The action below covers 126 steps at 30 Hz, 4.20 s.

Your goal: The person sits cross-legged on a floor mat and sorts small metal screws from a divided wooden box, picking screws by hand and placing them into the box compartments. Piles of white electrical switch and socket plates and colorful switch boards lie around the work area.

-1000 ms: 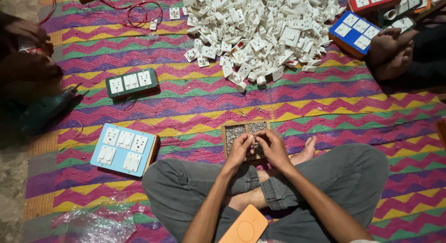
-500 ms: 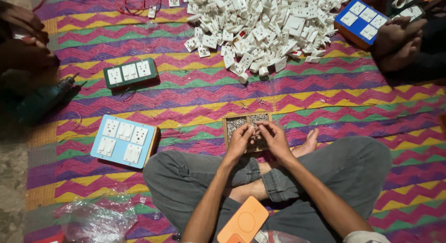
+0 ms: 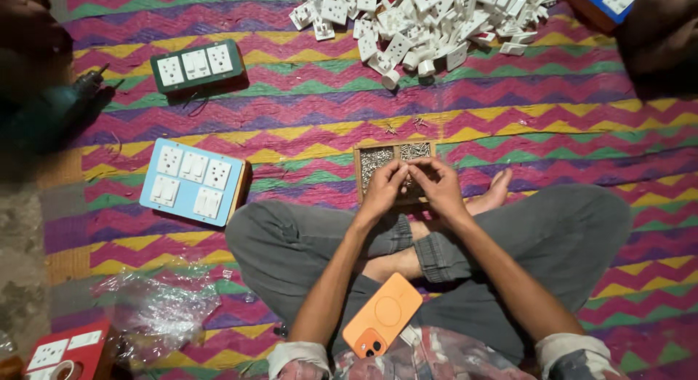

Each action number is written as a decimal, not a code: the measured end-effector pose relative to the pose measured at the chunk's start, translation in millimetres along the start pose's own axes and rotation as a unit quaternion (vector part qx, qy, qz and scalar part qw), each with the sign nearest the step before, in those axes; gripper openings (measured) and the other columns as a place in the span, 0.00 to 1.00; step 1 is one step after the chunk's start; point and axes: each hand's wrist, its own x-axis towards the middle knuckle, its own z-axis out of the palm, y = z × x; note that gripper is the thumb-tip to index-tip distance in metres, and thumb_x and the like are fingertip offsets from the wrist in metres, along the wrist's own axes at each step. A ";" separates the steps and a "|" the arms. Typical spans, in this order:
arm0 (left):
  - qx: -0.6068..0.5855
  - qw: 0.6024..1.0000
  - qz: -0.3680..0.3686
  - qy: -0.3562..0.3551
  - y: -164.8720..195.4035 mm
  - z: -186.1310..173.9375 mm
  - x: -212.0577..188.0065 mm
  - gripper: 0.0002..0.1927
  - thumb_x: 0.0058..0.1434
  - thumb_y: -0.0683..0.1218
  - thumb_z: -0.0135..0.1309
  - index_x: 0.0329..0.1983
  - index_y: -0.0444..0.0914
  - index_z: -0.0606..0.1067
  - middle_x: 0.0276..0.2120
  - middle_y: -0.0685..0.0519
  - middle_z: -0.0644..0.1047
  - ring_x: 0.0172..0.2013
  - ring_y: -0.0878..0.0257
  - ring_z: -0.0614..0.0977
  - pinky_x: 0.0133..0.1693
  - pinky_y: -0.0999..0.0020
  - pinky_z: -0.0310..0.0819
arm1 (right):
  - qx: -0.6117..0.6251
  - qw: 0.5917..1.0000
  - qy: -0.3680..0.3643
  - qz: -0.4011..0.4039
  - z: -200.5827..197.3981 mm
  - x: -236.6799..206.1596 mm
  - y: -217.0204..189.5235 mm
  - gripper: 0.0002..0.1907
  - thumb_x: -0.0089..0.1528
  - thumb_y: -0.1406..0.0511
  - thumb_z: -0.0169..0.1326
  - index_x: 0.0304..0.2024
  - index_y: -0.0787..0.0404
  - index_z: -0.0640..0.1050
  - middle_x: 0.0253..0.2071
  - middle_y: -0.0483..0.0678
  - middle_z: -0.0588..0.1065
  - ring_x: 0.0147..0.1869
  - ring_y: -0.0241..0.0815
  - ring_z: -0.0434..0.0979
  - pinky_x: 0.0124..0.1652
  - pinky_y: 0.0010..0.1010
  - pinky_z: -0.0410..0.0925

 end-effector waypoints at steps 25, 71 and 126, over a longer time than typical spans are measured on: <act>0.043 0.998 0.026 0.041 19.9 9.2 1.0 0.15 0.74 0.50 0.44 0.38 0.36 0.72 0.24 0.57 0.71 0.26 0.70 0.72 0.27 0.69 0.66 | -0.040 0.994 0.031 -0.101 10.2 1.8 -27.0 0.06 0.66 0.68 0.58 0.44 0.64 0.78 0.39 0.41 0.78 0.44 0.28 0.77 0.45 0.22 0.71; -0.110 0.994 -0.005 -0.008 0.7 12.7 -5.1 0.16 0.76 0.52 0.42 0.35 0.39 0.70 0.24 0.60 0.67 0.22 0.72 0.69 0.25 0.76 0.62 | -0.085 0.994 0.010 -0.067 -2.1 -1.7 5.4 0.09 0.65 0.65 0.60 0.44 0.64 0.82 0.37 0.43 0.80 0.39 0.30 0.77 0.39 0.23 0.70; -0.010 0.998 0.059 -0.019 -17.5 -8.6 -1.6 0.14 0.78 0.50 0.42 0.44 0.35 0.71 0.27 0.58 0.73 0.26 0.72 0.73 0.28 0.72 0.67 | 0.079 0.994 -0.028 0.065 -3.1 6.2 28.2 0.11 0.74 0.65 0.52 0.55 0.63 0.79 0.42 0.40 0.78 0.44 0.27 0.76 0.45 0.19 0.69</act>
